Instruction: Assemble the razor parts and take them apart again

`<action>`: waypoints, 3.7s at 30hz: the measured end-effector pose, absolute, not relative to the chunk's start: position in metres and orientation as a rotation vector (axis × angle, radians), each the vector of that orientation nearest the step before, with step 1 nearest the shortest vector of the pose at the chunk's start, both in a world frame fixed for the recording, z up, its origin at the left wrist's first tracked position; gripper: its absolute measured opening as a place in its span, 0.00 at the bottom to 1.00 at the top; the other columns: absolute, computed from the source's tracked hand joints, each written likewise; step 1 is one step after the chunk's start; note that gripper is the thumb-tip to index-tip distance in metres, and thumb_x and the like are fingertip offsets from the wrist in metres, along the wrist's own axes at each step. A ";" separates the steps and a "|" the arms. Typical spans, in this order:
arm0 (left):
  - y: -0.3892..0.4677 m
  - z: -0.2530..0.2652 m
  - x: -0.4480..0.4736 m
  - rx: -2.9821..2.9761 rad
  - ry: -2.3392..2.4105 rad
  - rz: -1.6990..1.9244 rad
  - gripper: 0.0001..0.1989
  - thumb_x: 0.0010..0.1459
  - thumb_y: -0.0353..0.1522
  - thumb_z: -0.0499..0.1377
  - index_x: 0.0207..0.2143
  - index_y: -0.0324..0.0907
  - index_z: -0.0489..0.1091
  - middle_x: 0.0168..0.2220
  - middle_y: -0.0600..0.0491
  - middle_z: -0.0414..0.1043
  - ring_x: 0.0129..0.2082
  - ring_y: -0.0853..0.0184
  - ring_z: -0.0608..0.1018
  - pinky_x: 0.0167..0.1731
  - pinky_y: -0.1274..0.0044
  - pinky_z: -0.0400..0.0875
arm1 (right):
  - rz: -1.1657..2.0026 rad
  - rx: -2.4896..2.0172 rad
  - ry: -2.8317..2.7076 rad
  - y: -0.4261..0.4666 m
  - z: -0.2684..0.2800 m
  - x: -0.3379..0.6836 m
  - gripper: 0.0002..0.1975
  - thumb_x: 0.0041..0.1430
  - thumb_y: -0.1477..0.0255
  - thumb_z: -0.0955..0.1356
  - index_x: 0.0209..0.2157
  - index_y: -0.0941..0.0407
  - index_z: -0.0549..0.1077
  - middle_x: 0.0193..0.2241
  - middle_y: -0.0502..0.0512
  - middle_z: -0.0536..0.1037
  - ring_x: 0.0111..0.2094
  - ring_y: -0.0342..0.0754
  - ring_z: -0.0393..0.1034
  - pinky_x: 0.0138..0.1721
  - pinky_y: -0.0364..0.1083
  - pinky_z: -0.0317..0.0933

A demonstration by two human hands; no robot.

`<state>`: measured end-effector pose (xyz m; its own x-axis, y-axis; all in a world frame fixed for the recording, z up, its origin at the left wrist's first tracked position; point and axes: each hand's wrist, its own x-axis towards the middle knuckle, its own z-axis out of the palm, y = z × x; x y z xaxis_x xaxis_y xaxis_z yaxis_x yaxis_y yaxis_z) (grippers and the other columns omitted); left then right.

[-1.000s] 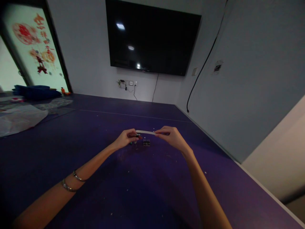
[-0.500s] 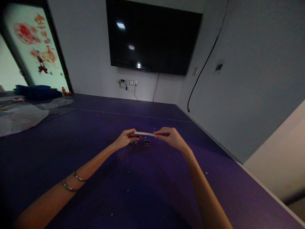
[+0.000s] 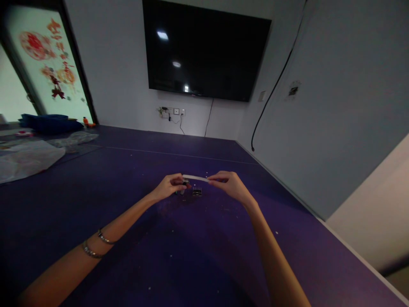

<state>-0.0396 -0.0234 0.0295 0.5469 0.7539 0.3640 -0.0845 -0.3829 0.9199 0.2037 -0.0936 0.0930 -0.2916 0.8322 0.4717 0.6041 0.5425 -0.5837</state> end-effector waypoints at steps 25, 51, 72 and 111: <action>-0.029 0.029 -0.038 1.646 0.513 1.009 0.10 0.46 0.31 0.64 0.28 0.37 0.64 0.32 0.48 0.76 0.37 0.64 0.78 0.36 0.74 0.69 | 0.416 -1.145 -1.994 -0.090 0.090 0.207 0.14 0.50 0.60 0.68 0.34 0.53 0.78 0.31 0.55 0.77 0.31 0.47 0.69 0.30 0.45 0.61; -0.032 0.030 -0.036 1.583 0.491 1.034 0.10 0.47 0.30 0.63 0.30 0.37 0.65 0.32 0.48 0.77 0.36 0.64 0.78 0.40 0.73 0.68 | 0.561 -1.086 -1.953 -0.083 0.081 0.218 0.14 0.49 0.62 0.69 0.35 0.54 0.78 0.30 0.55 0.76 0.26 0.43 0.66 0.28 0.44 0.61; -0.039 0.031 -0.033 1.581 0.449 1.010 0.09 0.48 0.30 0.62 0.31 0.36 0.65 0.34 0.46 0.76 0.38 0.62 0.77 0.35 0.73 0.70 | 0.649 -1.100 -1.927 -0.080 0.075 0.219 0.14 0.48 0.62 0.70 0.34 0.55 0.78 0.32 0.55 0.76 0.27 0.43 0.67 0.29 0.43 0.61; -0.034 0.027 -0.033 1.650 0.472 1.002 0.10 0.47 0.31 0.64 0.32 0.36 0.68 0.33 0.46 0.76 0.35 0.65 0.77 0.33 0.76 0.69 | 0.448 -1.126 -2.049 -0.105 0.106 0.203 0.12 0.50 0.62 0.68 0.34 0.53 0.78 0.31 0.55 0.77 0.32 0.47 0.69 0.30 0.45 0.60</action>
<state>-0.0331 -0.0341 0.0274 0.5641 0.7378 0.3707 -0.1841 -0.3253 0.9275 0.2034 -0.1051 0.1058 -0.3383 0.8318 0.4401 0.5726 0.5530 -0.6052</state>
